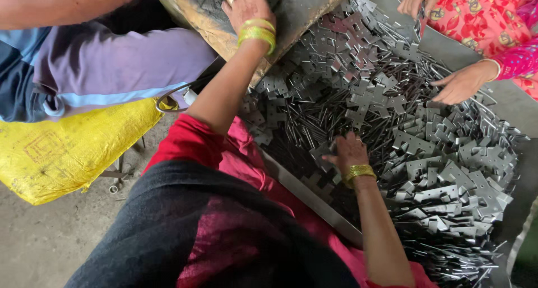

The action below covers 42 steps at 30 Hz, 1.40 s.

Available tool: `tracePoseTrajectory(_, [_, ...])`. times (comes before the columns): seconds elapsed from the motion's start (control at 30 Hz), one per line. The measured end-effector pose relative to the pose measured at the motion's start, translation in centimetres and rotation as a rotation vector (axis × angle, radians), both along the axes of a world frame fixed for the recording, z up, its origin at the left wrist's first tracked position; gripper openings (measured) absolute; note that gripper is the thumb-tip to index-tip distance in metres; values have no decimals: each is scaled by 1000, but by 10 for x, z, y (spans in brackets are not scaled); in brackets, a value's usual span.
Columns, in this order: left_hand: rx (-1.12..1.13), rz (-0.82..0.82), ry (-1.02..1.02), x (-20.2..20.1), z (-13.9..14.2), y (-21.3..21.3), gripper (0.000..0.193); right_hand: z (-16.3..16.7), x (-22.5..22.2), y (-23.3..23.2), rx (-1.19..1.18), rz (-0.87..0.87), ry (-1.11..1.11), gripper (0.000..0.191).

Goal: The person sits on the floor and sorts small metal parts from a large pile into a wooden tray with cutouts. They pick up parts by hand and place them into the tray while other workers also sort parts nearby.

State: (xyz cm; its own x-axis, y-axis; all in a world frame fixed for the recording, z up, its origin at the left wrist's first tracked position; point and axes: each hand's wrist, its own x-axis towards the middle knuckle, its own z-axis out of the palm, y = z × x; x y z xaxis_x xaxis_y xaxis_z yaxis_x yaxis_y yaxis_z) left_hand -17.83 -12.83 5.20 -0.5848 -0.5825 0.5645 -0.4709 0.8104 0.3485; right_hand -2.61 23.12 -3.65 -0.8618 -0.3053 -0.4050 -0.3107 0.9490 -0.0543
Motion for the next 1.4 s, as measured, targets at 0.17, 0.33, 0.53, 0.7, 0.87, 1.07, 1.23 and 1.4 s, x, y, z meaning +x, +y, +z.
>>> tracePoseTrajectory(0.17, [-147, -697, -370, 81, -52, 96, 17, -43, 20, 52, -959, -562, -93, 49])
tracePoseTrajectory(0.33, [121, -714, -700, 131, -120, 105, 24, -48, 42, 77, -2073, -658, -229, 39])
tracePoseTrajectory(0.53, [146, -606, -592, 138, -137, 81, 27, -40, 7, 22, -1977, -851, -92, 34])
tracePoseTrajectory(0.7, [6, -789, -628, 141, -134, 98, 24, -31, -43, -37, -399, -377, 426, 23])
tracePoseTrajectory(0.87, [11, -827, -699, 146, -118, 105, 22, -26, -28, -63, 150, -24, 441, 12])
tracePoseTrajectory(1.07, [101, -884, -506, 150, -103, 106, 47, -14, -1, -39, -118, -24, 545, 18])
tracePoseTrajectory(1.23, [213, -745, -676, 136, -134, 96, 29, 4, 18, 16, -1033, -441, 498, 35])
tracePoseTrajectory(1.4, [87, -706, -559, 135, -153, 105, 12, 18, 21, 22, -2044, -928, 298, 21])
